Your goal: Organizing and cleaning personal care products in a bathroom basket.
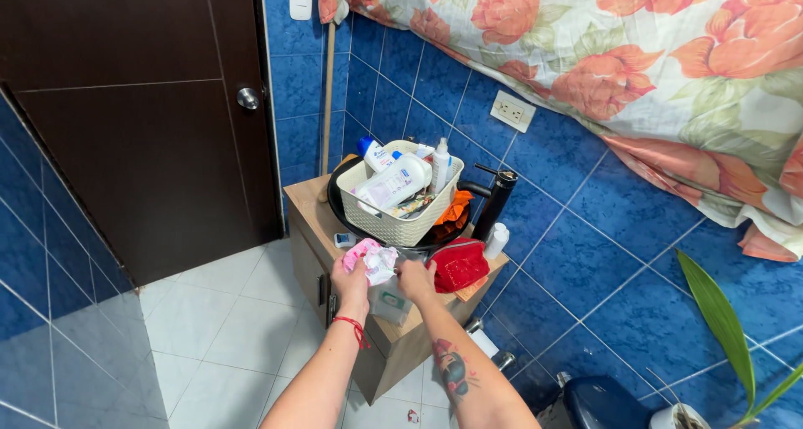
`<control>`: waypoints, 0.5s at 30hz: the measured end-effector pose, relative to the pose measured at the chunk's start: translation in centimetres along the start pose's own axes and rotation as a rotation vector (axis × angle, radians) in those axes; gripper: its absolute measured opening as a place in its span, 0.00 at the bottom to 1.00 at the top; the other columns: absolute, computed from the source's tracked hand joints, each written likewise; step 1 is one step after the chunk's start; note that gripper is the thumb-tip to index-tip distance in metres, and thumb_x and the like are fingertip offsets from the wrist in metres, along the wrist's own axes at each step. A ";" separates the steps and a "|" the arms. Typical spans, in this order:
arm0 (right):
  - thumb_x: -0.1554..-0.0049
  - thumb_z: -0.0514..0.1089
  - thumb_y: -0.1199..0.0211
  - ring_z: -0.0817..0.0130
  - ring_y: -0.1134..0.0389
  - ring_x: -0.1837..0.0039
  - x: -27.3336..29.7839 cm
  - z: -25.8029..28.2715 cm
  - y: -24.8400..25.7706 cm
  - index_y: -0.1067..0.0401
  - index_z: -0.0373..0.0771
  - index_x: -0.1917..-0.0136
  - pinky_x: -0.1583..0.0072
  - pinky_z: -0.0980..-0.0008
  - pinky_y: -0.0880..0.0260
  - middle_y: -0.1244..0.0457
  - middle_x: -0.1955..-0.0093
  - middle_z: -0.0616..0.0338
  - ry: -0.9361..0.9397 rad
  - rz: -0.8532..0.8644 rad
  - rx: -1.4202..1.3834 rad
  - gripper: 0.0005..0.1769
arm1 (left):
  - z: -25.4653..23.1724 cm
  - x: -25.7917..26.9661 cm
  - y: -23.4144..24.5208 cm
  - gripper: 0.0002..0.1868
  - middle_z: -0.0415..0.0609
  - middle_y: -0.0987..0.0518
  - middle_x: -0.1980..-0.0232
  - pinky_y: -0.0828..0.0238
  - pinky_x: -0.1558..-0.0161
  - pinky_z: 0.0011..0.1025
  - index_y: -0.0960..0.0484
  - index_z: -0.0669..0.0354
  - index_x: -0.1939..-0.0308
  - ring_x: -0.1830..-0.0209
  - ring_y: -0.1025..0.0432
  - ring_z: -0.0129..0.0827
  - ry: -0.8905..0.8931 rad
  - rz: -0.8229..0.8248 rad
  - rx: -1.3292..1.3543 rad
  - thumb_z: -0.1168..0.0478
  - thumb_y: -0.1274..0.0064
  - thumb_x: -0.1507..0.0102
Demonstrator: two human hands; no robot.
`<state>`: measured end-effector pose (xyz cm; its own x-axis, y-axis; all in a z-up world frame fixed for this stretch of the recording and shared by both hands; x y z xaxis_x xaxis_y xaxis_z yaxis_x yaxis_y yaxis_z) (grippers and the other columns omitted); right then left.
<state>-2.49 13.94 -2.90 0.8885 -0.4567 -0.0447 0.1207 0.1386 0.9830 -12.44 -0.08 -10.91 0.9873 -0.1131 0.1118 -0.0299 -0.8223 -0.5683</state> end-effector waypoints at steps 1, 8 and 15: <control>0.51 0.36 0.38 0.54 0.30 0.42 -0.1 -0.3 -0.1 0.19 0.49 0.50 0.33 0.37 0.48 0.29 0.53 0.50 0.001 -0.001 0.002 0.16 | -0.8 0.1 -0.2 0.20 0.51 0.19 0.48 0.26 0.51 0.29 0.27 0.67 0.41 0.52 0.24 0.30 0.000 0.000 0.002 0.71 0.46 0.37; 0.50 0.39 0.35 0.50 0.30 0.42 4.5 1.9 11.6 0.21 0.40 0.53 0.41 0.56 0.30 0.31 0.48 0.51 0.122 -0.757 -0.459 0.10 | -4.5 0.2 -2.5 0.16 0.48 0.19 0.50 0.27 0.52 0.29 0.22 0.66 0.45 0.54 0.25 0.28 0.003 0.073 0.046 0.63 0.45 0.35; 0.56 0.46 0.24 0.42 0.32 0.45 5.9 6.2 15.9 0.19 0.34 0.58 0.45 0.53 0.32 0.34 0.45 0.40 0.250 -0.766 -0.416 0.15 | -6.6 1.9 -5.9 0.18 0.44 0.19 0.49 0.28 0.50 0.26 0.22 0.62 0.44 0.51 0.26 0.26 0.090 0.147 0.175 0.54 0.50 0.31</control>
<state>1.97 7.98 13.59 0.5633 -0.3567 -0.7453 0.8255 0.2034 0.5265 -11.45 0.83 -1.94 0.9562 -0.2802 0.0847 -0.1373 -0.6849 -0.7156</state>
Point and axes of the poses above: each hand's wrist, its own x-axis away from the middle knuckle, its own y-axis out of the back of the hand, z = x × y, the point moved 10 cm from there along -x, towards the middle knuckle
